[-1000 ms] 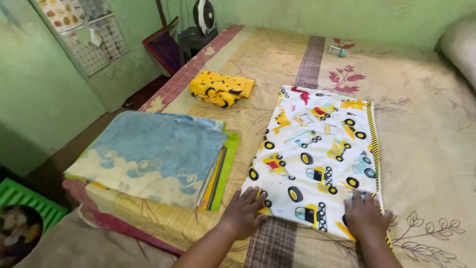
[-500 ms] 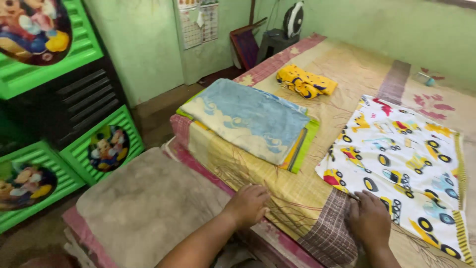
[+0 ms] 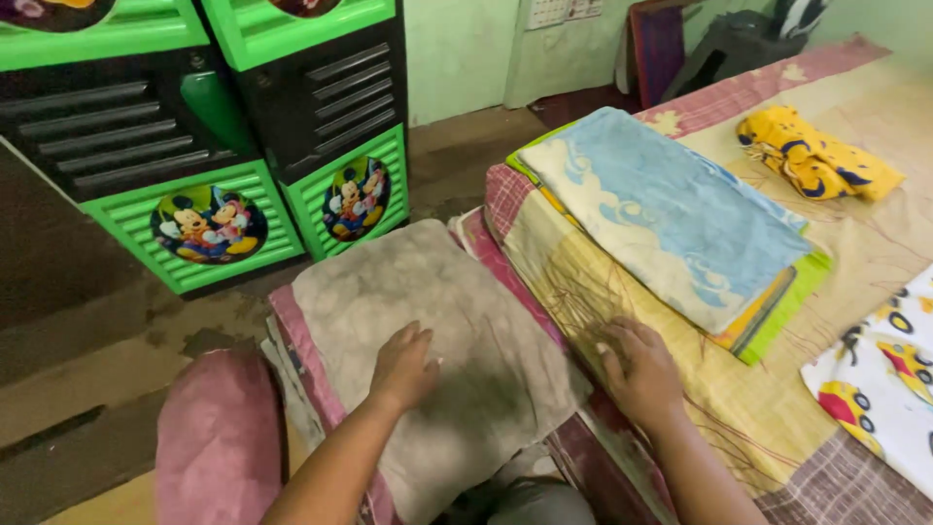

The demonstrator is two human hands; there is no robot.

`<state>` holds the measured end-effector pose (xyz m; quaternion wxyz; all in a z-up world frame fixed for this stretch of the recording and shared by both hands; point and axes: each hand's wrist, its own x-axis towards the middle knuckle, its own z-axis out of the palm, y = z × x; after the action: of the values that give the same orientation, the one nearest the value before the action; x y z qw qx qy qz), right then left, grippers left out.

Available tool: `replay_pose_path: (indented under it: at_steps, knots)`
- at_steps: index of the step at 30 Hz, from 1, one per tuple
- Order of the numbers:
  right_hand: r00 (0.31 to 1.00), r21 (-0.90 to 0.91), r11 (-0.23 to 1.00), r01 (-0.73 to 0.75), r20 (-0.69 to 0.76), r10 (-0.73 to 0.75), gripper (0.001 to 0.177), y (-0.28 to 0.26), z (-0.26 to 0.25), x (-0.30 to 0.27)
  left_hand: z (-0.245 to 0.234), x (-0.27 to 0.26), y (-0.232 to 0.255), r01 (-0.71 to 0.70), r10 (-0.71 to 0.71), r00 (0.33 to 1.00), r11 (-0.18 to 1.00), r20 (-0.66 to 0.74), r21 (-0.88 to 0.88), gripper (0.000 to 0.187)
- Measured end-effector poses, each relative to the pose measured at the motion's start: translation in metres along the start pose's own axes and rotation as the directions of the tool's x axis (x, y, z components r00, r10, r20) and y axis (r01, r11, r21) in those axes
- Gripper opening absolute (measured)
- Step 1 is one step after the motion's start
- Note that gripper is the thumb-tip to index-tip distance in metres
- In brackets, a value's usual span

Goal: Fold a pillowcase and insert a pillow into it.

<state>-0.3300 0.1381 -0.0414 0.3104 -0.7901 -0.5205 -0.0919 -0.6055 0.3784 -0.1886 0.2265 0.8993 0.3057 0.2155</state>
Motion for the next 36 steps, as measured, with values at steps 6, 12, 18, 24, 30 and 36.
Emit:
replay_pose_path:
  at_steps: [6,12,18,24,30,36]
  knots:
    - [0.964,0.005,1.000,0.031,0.263,-0.031,0.035,-0.018,0.080,0.027,-0.038,-0.026,-0.003,0.629,-0.651,0.759,0.734,0.001,0.257,0.083]
    - [0.880,0.022,0.989,0.147,0.453,-0.141,0.063,-0.001,0.165,0.018,0.050,-0.057,-0.082,0.880,-0.845,0.473,0.438,0.250,-0.185,0.123]
    - [0.524,-0.457,0.875,0.161,0.791,0.316,0.113,-0.041,0.172,0.031,0.053,-0.048,-0.086,0.910,-0.860,0.412,0.404,0.302,-0.092,0.123]
    - [0.532,-0.481,0.868,0.122,0.770,0.352,0.111,-0.025,0.181,0.029,0.054,-0.053,-0.089,0.857,-0.827,0.515,0.489,0.226,-0.164,0.124]
    - [0.533,-0.480,0.867,0.138,0.773,0.343,0.110,-0.021,0.179,0.029,0.028,-0.058,-0.080,0.865,-0.823,0.490,0.501,0.288,-0.041,0.114]
    - [0.478,-0.484,0.869,0.097,0.789,0.386,0.110,-0.020,0.182,0.027,0.045,-0.059,-0.100,0.939,-0.937,0.342,0.343,0.067,-0.001,0.116]
